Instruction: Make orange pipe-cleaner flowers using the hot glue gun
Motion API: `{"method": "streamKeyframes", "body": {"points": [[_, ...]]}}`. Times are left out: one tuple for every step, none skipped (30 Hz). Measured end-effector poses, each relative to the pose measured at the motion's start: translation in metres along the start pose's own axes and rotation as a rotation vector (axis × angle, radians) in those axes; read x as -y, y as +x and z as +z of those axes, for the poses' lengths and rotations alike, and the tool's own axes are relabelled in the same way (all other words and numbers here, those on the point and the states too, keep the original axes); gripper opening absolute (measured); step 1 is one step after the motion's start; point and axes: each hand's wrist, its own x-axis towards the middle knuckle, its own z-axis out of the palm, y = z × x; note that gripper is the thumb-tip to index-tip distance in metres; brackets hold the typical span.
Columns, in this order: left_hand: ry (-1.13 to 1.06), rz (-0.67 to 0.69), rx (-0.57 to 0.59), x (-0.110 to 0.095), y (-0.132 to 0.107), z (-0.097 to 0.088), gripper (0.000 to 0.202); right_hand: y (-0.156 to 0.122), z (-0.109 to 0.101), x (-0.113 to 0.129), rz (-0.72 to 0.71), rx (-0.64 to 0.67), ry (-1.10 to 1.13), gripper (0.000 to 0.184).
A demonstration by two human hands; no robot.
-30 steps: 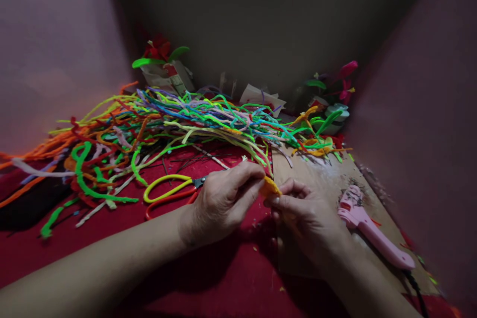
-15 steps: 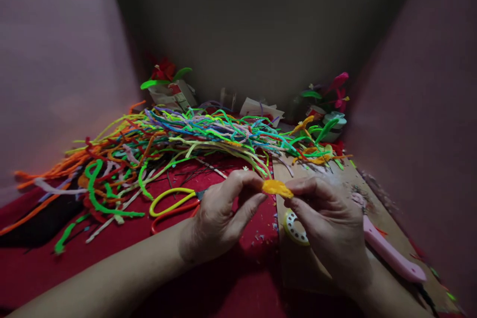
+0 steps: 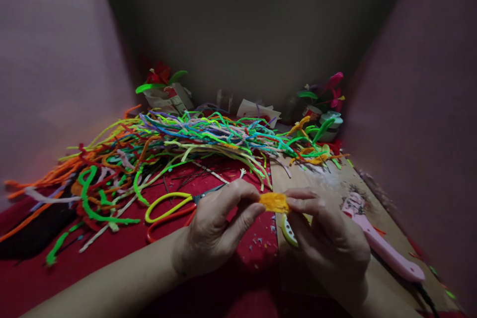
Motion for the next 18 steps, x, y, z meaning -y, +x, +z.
{"method": "streamKeyframes", "body": {"points": [[-0.004, 0.012, -0.003, -0.0003, 0.0001, -0.0001, 0.019, -0.0002, -0.0006, 0.0000, -0.013, 0.007, -0.010, 0.033], [-0.008, 0.025, -0.007, -0.0005, 0.0004, -0.0002, 0.020, -0.0003, -0.0011, 0.0001, -0.023, 0.010, -0.015, 0.033], [-0.010, 0.036, -0.009, -0.0007, 0.0006, -0.0002, 0.020, -0.0004, -0.0015, 0.0002, -0.032, 0.005, -0.021, 0.033], [-0.009, 0.045, -0.010, -0.0008, 0.0009, -0.0001, 0.021, -0.0003, -0.0020, 0.0005, -0.038, 0.003, -0.026, 0.034], [-0.005, 0.050, -0.013, -0.0009, 0.0011, -0.0001, 0.021, -0.0003, -0.0024, 0.0008, -0.041, 0.004, -0.027, 0.033], [0.002, 0.051, -0.015, -0.0009, 0.0012, 0.0001, 0.021, -0.0002, -0.0027, 0.0012, -0.040, 0.007, -0.026, 0.034], [0.010, 0.051, -0.015, -0.0009, 0.0013, 0.0002, 0.022, -0.0001, -0.0029, 0.0015, -0.036, 0.013, -0.021, 0.034], [0.019, 0.052, -0.017, -0.0008, 0.0014, 0.0004, 0.022, -0.0001, -0.0031, 0.0018, -0.030, 0.019, -0.011, 0.034], [0.027, 0.054, -0.020, -0.0006, 0.0014, 0.0005, 0.022, -0.0001, -0.0031, 0.0020, -0.024, 0.023, 0.001, 0.034], [0.034, 0.059, -0.022, -0.0004, 0.0015, 0.0006, 0.022, -0.0002, -0.0031, 0.0022, -0.016, 0.023, 0.016, 0.033], [0.040, 0.063, -0.023, -0.0002, 0.0015, 0.0007, 0.021, -0.0002, -0.0029, 0.0023, -0.008, 0.022, 0.031, 0.033], [0.044, 0.064, -0.021, 0.0001, 0.0015, 0.0008, 0.021, -0.0003, -0.0027, 0.0023, 0.003, 0.024, 0.041, 0.032], [0.046, 0.059, -0.018, 0.0003, 0.0015, 0.0008, 0.020, -0.0003, -0.0025, 0.0024, 0.014, 0.025, 0.047, 0.032], [0.046, 0.051, -0.011, 0.0005, 0.0014, 0.0009, 0.020, -0.0003, -0.0023, 0.0024, 0.021, 0.025, 0.051, 0.032], [0.045, 0.042, -0.005, 0.0008, 0.0012, 0.0009, 0.019, -0.0001, -0.0021, 0.0025, 0.025, 0.024, 0.054, 0.031], [0.044, 0.032, 0.001, 0.0011, 0.0009, 0.0011, 0.019, 0.0001, -0.0021, 0.0026, 0.028, 0.023, 0.052, 0.031], [0.045, 0.027, 0.001, 0.0014, 0.0007, 0.0013, 0.018, 0.0006, -0.0022, 0.0028, 0.028, 0.020, 0.048, 0.031], [0.045, 0.028, -0.001, 0.0019, 0.0004, 0.0015, 0.018, 0.0012, -0.0023, 0.0031, 0.029, 0.015, 0.041, 0.030]]}}
